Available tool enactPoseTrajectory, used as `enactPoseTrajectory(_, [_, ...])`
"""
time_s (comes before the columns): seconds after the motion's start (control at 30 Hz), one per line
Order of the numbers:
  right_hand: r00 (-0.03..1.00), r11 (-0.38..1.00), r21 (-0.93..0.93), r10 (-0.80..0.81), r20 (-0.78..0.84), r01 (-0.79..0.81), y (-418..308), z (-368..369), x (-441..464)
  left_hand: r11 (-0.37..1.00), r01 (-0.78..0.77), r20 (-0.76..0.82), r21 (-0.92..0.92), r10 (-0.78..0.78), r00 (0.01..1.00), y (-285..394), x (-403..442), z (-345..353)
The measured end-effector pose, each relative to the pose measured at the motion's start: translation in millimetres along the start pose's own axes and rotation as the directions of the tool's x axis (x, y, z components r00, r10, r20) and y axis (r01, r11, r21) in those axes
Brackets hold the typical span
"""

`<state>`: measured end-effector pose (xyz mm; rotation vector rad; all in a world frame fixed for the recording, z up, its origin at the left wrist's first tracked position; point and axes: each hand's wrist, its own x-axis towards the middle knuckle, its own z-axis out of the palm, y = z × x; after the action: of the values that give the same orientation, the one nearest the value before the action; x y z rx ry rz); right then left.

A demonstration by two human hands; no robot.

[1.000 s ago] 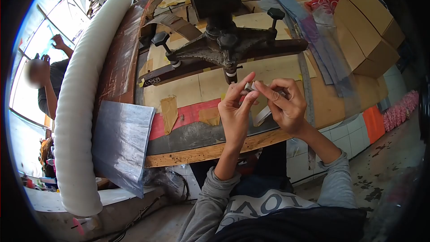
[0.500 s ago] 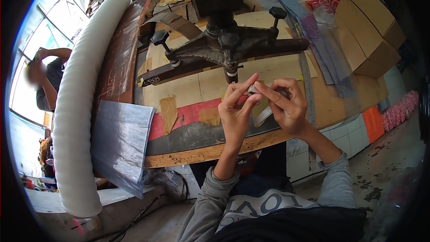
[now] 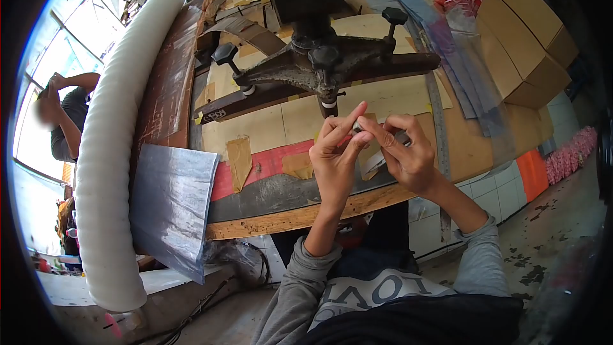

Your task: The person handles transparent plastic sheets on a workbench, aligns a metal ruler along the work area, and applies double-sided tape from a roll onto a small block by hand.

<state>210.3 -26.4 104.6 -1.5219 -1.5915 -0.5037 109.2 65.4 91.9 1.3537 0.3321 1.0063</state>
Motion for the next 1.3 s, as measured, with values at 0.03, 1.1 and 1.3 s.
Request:
enactPoseTrajectory(0.03, [1.0,1.0,0.015,0.003,0.009,-0.003,0,0,1,1.0,-0.008,-0.003,-0.002,0.008,1.0,0,1,0])
enactPoseTrajectory(1.1, [0.761,0.432,0.63,0.438,0.479,-0.646,5,-6,20,0.847,-0.161,-0.067,0.506,0.225,0.972,26,25,-12])
enactPoseTrajectory(1.3, [0.74,0.272,0.718,0.471,0.481,-0.64,11,-6,24,0.843,-0.248,0.202,0.478,0.17,0.965,33,30,-20])
